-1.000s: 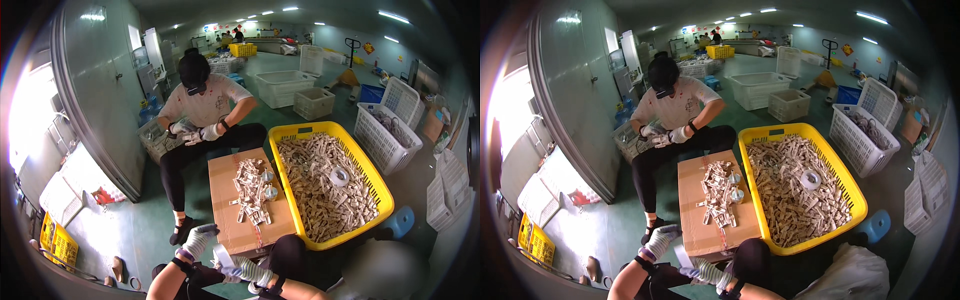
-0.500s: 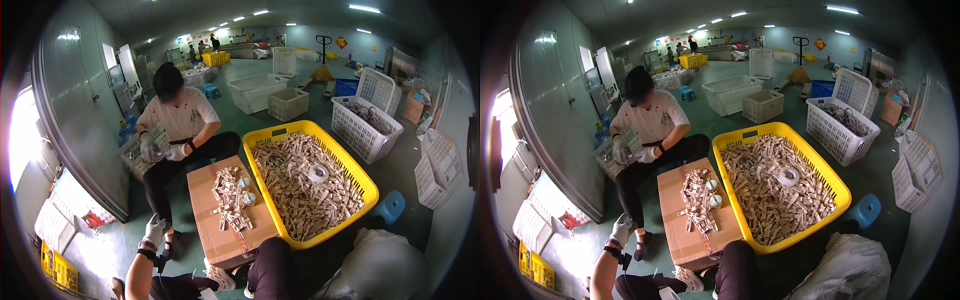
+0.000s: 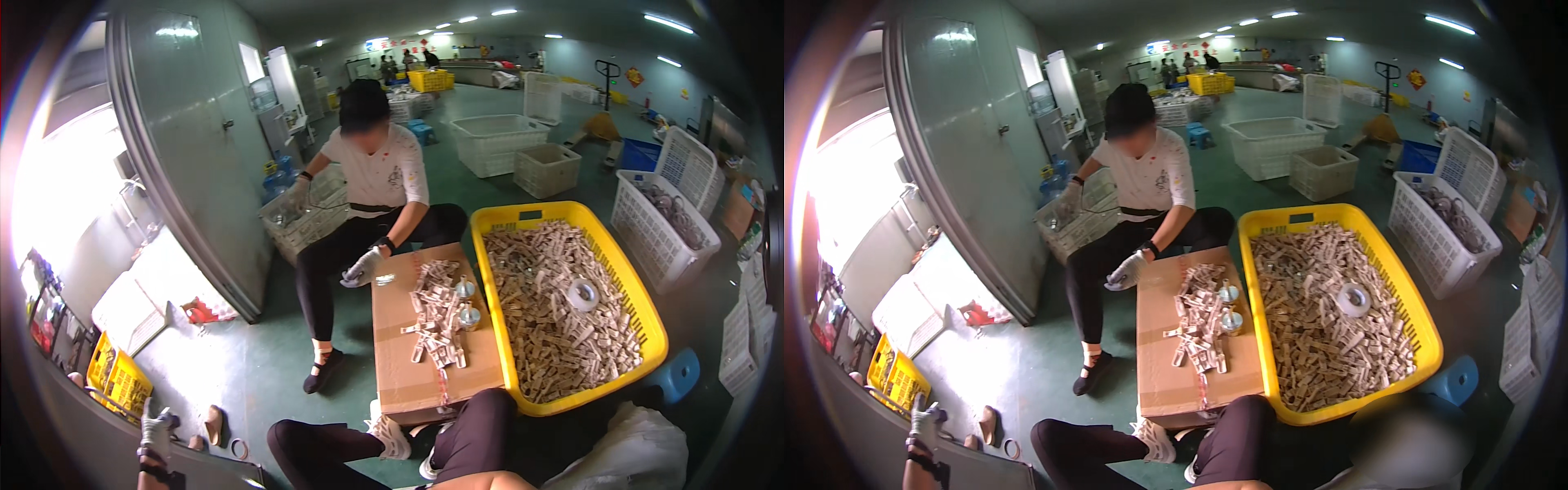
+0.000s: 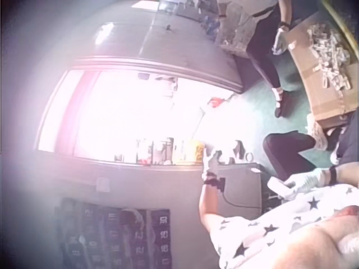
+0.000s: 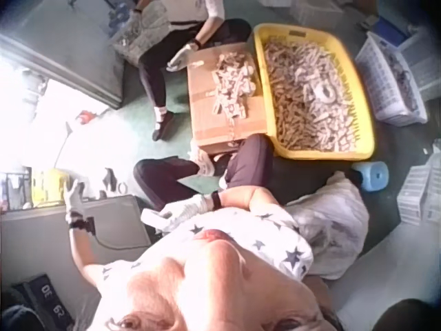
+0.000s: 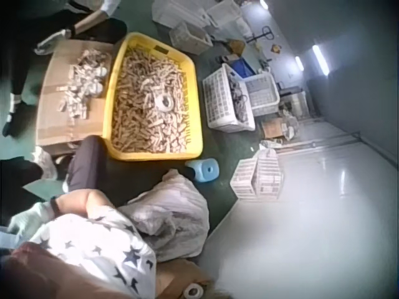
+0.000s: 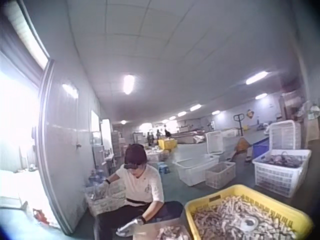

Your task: Sorting wooden clothespins and bundling them into groups on a cardboard box.

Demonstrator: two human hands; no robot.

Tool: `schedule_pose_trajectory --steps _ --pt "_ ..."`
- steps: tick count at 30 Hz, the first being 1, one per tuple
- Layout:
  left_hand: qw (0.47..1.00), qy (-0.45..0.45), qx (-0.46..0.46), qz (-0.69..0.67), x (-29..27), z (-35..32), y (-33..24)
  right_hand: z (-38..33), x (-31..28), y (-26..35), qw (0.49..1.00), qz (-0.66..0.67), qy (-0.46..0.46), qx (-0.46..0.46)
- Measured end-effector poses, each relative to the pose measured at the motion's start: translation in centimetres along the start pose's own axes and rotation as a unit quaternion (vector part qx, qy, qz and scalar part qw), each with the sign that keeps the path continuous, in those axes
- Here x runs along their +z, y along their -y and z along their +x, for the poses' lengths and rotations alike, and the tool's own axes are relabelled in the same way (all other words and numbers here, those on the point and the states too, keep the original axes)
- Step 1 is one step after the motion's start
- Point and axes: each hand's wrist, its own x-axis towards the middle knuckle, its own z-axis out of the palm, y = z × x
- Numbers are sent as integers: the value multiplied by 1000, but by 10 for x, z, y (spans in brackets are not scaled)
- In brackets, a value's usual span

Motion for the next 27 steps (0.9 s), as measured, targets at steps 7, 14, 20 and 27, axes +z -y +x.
schedule_pose_trajectory --steps 7,14,20,27 --pt "968 18 226 105 -26 -13 -169 22 14 44 999 12 27 -39" --pt "946 290 102 -107 266 39 -145 -21 30 58 979 -88 -157 -93" --pt "920 366 -60 -130 464 -26 -80 -72 32 32 911 -15 -395 -117" --pt "894 415 -35 -162 545 -7 -2 -78 12 26 867 37 -470 -160"
